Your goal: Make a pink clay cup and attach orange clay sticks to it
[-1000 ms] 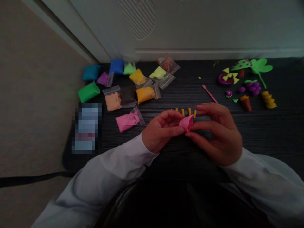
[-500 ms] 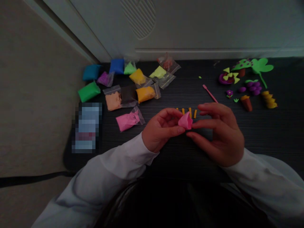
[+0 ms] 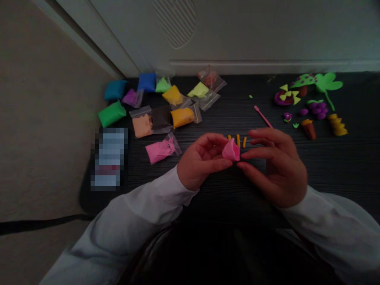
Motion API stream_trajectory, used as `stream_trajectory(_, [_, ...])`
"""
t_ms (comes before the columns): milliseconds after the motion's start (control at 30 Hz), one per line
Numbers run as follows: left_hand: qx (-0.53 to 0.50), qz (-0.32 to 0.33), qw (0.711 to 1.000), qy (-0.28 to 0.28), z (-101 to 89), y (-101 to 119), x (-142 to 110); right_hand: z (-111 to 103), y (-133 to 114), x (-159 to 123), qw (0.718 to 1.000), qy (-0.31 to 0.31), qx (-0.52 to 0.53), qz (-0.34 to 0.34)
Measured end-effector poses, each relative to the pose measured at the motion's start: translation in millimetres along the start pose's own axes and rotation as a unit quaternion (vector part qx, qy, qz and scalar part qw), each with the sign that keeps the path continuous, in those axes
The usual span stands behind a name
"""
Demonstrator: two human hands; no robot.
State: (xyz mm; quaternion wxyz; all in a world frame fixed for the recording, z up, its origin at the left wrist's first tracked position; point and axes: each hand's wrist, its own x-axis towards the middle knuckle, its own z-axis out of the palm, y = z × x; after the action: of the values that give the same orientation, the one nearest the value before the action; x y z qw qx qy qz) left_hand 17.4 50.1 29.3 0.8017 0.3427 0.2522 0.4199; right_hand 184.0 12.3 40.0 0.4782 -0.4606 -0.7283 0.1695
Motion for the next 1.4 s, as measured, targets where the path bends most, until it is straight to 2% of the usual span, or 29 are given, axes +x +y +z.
stream_trajectory(433, [0.023,0.009,1.000,-0.016,-1.7,-0.1,0.4,-2.5,0.5,1.8,0.998,-0.017,-0.039,-0.037])
stream_trajectory(667, [0.039,-0.008,0.999,-0.030,-3.5,1.5,-1.0,-5.5,-0.7,3.6,0.997,-0.039,-0.054,-0.047])
stream_trajectory(900, [0.034,-0.016,0.999,-0.018,-3.4,1.9,-0.7,-7.0,-1.2,6.2,0.997,-0.069,-0.035,-0.027])
stream_trajectory(1100, [-0.017,-0.067,0.998,0.009,-0.6,4.1,-0.6,-7.4,4.5,2.9,1.000,-0.017,0.003,-0.004])
stream_trajectory(1233, [-0.009,-0.082,0.997,0.007,-0.5,3.8,-0.4,-6.0,4.8,3.8,0.999,-0.038,-0.011,-0.022])
stream_trajectory(1400, [0.015,-0.069,0.997,-0.001,-4.4,1.6,0.4,-5.2,3.4,5.6,0.999,-0.044,-0.025,-0.017])
